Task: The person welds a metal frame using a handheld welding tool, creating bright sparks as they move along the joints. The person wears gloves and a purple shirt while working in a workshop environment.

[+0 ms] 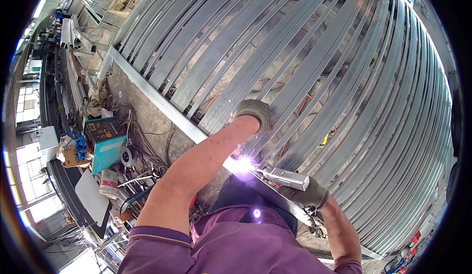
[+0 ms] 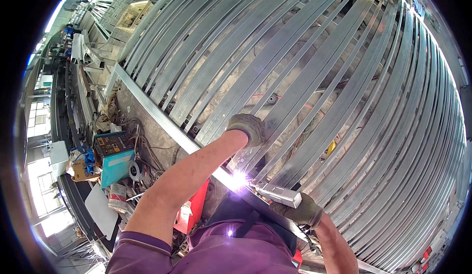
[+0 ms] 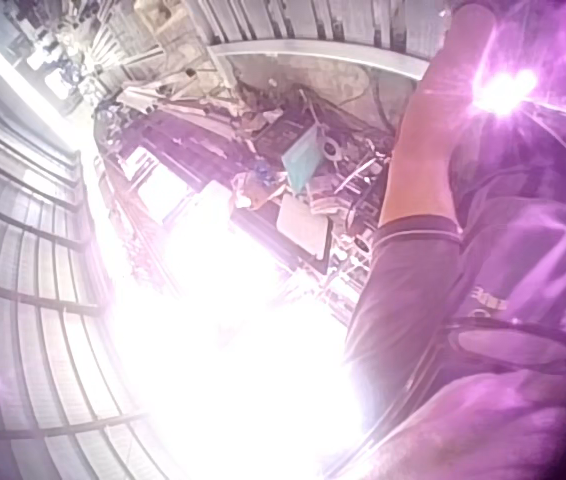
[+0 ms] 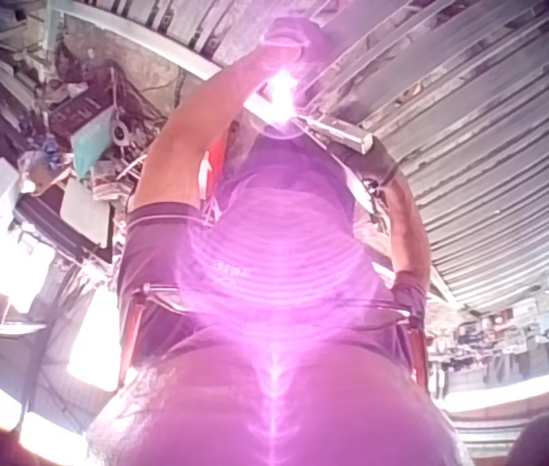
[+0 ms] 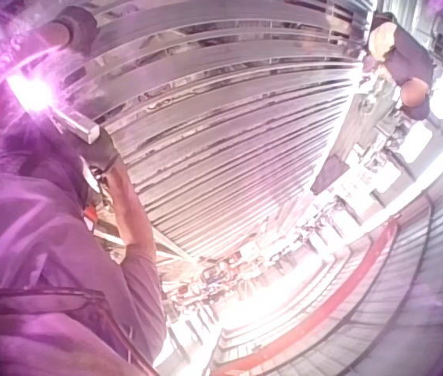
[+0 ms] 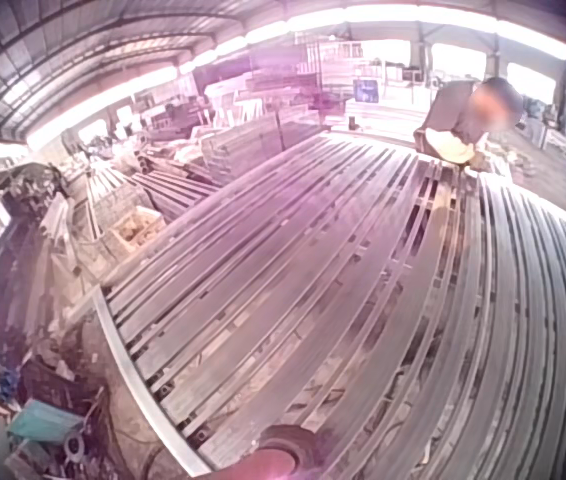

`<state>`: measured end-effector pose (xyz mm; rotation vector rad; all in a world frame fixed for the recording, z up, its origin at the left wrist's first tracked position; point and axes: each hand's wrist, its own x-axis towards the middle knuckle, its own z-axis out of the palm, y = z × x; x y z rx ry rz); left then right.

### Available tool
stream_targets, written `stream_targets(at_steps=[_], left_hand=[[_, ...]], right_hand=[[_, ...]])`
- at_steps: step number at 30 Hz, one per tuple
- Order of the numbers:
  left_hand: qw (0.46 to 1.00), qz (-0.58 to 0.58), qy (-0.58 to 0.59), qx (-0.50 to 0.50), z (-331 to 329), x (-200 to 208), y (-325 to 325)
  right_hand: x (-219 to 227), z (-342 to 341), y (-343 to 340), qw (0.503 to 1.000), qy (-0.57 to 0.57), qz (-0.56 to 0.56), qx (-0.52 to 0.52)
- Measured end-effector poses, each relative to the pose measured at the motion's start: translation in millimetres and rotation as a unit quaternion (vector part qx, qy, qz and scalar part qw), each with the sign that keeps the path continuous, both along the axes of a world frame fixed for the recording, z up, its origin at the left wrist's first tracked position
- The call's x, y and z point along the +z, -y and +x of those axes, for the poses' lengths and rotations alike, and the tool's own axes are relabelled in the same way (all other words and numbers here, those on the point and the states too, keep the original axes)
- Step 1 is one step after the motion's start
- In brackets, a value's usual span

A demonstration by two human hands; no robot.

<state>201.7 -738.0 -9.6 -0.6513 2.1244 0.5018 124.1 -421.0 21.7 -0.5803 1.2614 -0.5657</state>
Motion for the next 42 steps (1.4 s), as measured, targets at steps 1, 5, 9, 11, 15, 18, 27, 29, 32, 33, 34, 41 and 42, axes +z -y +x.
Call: stream_targets(at_steps=[1, 5, 9, 11, 15, 18, 27, 29, 32, 33, 34, 41, 42], left_hand=[[1.0, -0.002, 0.001, 0.001, 0, 0, 0], [1.0, -0.001, -0.002, 0.001, 1, -2, 0], [1.0, -0.001, -0.006, 0.001, 1, -4, 0], [1.0, -0.004, -0.005, 0.003, 1, -6, -1], [1.0, -0.001, 0.003, 0.002, -1, -6, 0], [1.0, -0.002, 0.005, 0.008, -1, -3, -1], [1.0, -0.009, -0.026, 0.001, 5, -4, -2], [1.0, -0.009, -0.012, 0.01, 5, -1, -1], [1.0, 0.001, -0.007, 0.018, 4, 0, -2], [1.0, 0.004, -0.008, 0.023, 6, 0, -1], [1.0, 0.003, -0.018, 0.02, 7, 0, -2], [0.998, 0.006, -0.052, 0.03, 18, -6, 8], [0.998, 0.006, -0.056, 0.033, 21, -8, 12]], right_hand=[[2, -1, 0, 1.0, -0.012, 0.006, 0.005], [5, -2, -1, 0.999, -0.03, 0.012, 0.017], [6, -2, -1, 1.0, -0.011, 0.02, 0.0], [4, -1, -6, 1.0, -0.028, 0.006, -0.003], [8, -2, -8, 0.999, -0.041, 0.004, -0.004], [7, 1, -10, 0.999, -0.03, 0.004, -0.025], [22, 15, -37, 0.993, -0.095, -0.01, -0.076], [26, 18, -53, 0.985, -0.137, -0.056, -0.092], [26, 33, -75, 0.958, -0.19, -0.13, -0.17], [35, 37, -74, 0.96, -0.165, -0.093, -0.207], [48, 40, -74, 0.957, -0.14, -0.056, -0.247], [62, 69, -115, 0.922, -0.122, 0.102, -0.353], [65, 69, -115, 0.921, -0.128, 0.093, -0.356]])
